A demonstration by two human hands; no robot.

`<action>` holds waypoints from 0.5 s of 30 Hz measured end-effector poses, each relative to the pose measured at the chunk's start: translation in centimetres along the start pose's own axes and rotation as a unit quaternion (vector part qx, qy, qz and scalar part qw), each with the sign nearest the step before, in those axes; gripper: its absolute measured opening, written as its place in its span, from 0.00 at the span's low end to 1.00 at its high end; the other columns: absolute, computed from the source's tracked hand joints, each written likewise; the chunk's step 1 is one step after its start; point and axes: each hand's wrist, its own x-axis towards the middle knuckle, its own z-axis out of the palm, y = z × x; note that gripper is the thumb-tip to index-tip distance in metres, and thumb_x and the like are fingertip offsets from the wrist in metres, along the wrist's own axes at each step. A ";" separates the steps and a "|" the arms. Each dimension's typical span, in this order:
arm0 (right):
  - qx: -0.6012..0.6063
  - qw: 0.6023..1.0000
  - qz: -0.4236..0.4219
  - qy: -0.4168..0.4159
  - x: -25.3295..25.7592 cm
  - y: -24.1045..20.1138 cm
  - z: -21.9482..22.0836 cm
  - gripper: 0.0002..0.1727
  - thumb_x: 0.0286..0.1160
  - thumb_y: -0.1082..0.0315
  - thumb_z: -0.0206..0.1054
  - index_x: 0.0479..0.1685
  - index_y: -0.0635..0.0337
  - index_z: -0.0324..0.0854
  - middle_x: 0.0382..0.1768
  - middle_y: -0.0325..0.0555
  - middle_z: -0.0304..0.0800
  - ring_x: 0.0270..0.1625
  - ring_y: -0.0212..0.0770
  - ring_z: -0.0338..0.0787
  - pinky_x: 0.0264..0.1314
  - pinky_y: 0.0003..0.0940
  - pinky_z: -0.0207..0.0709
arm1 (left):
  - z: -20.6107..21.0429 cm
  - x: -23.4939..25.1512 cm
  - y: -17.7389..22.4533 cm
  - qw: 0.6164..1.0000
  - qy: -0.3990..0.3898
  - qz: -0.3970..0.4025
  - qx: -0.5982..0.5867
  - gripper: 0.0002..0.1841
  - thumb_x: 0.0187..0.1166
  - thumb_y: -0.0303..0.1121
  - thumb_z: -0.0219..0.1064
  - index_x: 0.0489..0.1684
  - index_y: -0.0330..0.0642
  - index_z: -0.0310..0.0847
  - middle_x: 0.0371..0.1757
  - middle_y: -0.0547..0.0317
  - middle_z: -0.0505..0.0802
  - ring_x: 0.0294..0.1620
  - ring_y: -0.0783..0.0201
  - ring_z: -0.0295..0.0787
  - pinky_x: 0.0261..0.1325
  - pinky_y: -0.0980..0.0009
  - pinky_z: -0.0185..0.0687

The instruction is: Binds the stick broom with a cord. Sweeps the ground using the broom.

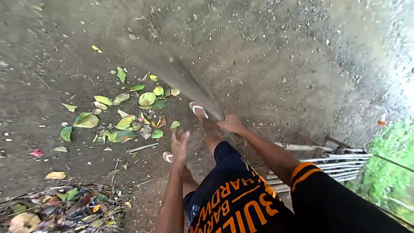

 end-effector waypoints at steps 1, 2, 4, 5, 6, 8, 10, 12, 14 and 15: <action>0.021 0.999 0.021 0.022 1.3 0.6 -1.3 0.33 0.69 0.50 0.78 0.71 0.59 0.81 0.52 0.62 0.91 0.56 0.62 0.91 0.60 0.69 0.81 | -1.1 -1.2 -3.9 0.998 0.001 -0.025 0.061 0.40 0.83 0.45 0.67 0.90 0.31 0.53 0.80 0.36 0.78 0.79 0.48 0.78 0.80 0.52 0.75; 0.043 0.997 0.042 0.048 2.8 1.1 -2.7 0.33 0.68 0.48 0.79 0.67 0.62 0.82 0.50 0.64 0.91 0.54 0.64 0.91 0.58 0.69 0.81 | -2.3 -3.0 -8.0 0.990 -0.001 -0.059 0.127 0.38 0.84 0.44 0.67 0.87 0.28 0.59 0.77 0.32 0.80 0.79 0.44 0.77 0.82 0.49 0.72; 0.069 0.990 0.068 0.105 6.0 1.6 -5.8 0.39 0.63 0.45 0.83 0.66 0.66 0.80 0.51 0.66 0.90 0.55 0.64 0.90 0.60 0.68 0.80 | -4.4 -7.1 -15.4 0.962 -0.014 -0.147 0.230 0.39 0.80 0.44 0.71 0.85 0.26 0.61 0.77 0.24 0.77 0.80 0.34 0.74 0.83 0.41 0.69; 0.081 0.986 0.062 0.131 8.4 1.2 -7.6 0.42 0.60 0.47 0.86 0.70 0.67 0.77 0.54 0.67 0.89 0.59 0.64 0.89 0.63 0.68 0.80 | -4.9 -8.4 -18.5 0.947 -0.018 -0.195 0.256 0.44 0.76 0.46 0.75 0.86 0.27 0.60 0.79 0.20 0.74 0.81 0.29 0.71 0.82 0.37 0.67; 0.091 0.981 0.053 0.162 11.0 1.1 -9.3 0.42 0.58 0.51 0.87 0.70 0.67 0.77 0.54 0.68 0.89 0.59 0.65 0.89 0.63 0.68 0.79 | -5.0 -9.6 -21.1 0.933 -0.025 -0.239 0.269 0.48 0.73 0.49 0.78 0.88 0.29 0.58 0.81 0.19 0.70 0.81 0.26 0.69 0.81 0.34 0.67; 0.111 0.971 0.064 0.201 16.0 1.0 -11.3 0.40 0.56 0.57 0.88 0.68 0.69 0.78 0.57 0.70 0.88 0.62 0.65 0.88 0.65 0.68 0.78 | -4.2 -12.0 -24.2 0.911 -0.058 -0.299 0.277 0.53 0.69 0.51 0.81 0.91 0.33 0.54 0.85 0.21 0.66 0.85 0.27 0.65 0.83 0.36 0.65; 0.134 0.964 0.092 0.213 20.6 -0.9 -12.0 0.38 0.57 0.61 0.87 0.69 0.70 0.77 0.61 0.69 0.86 0.65 0.64 0.86 0.67 0.66 0.78 | -1.9 -12.3 -26.4 0.912 -0.066 -0.314 0.254 0.57 0.67 0.50 0.82 0.93 0.32 0.47 0.87 0.23 0.64 0.87 0.28 0.60 0.86 0.39 0.60; 0.111 0.973 0.102 0.175 23.2 -3.6 -9.4 0.38 0.59 0.62 0.85 0.70 0.73 0.77 0.65 0.70 0.84 0.68 0.64 0.84 0.71 0.65 0.76 | 1.0 -11.7 -27.0 0.874 -0.052 -0.369 0.312 0.61 0.68 0.53 0.81 0.97 0.42 0.37 0.89 0.22 0.57 0.82 0.26 0.68 0.77 0.38 0.73; 0.011 0.993 0.074 0.093 22.7 -7.4 -3.1 0.40 0.58 0.59 0.86 0.69 0.76 0.77 0.66 0.72 0.84 0.70 0.66 0.84 0.73 0.67 0.74 | 3.2 -10.8 -27.0 0.830 -0.036 -0.412 0.373 0.58 0.71 0.54 0.77 0.98 0.52 0.35 0.91 0.25 0.53 0.72 0.28 0.79 0.65 0.40 0.82; -0.036 0.997 0.049 0.042 20.8 -8.7 2.0 0.42 0.56 0.56 0.87 0.69 0.75 0.77 0.64 0.71 0.86 0.68 0.66 0.85 0.71 0.66 0.76 | 3.7 -10.9 -27.2 0.819 -0.037 -0.426 0.382 0.57 0.71 0.54 0.76 0.98 0.54 0.35 0.91 0.25 0.52 0.71 0.28 0.80 0.64 0.40 0.83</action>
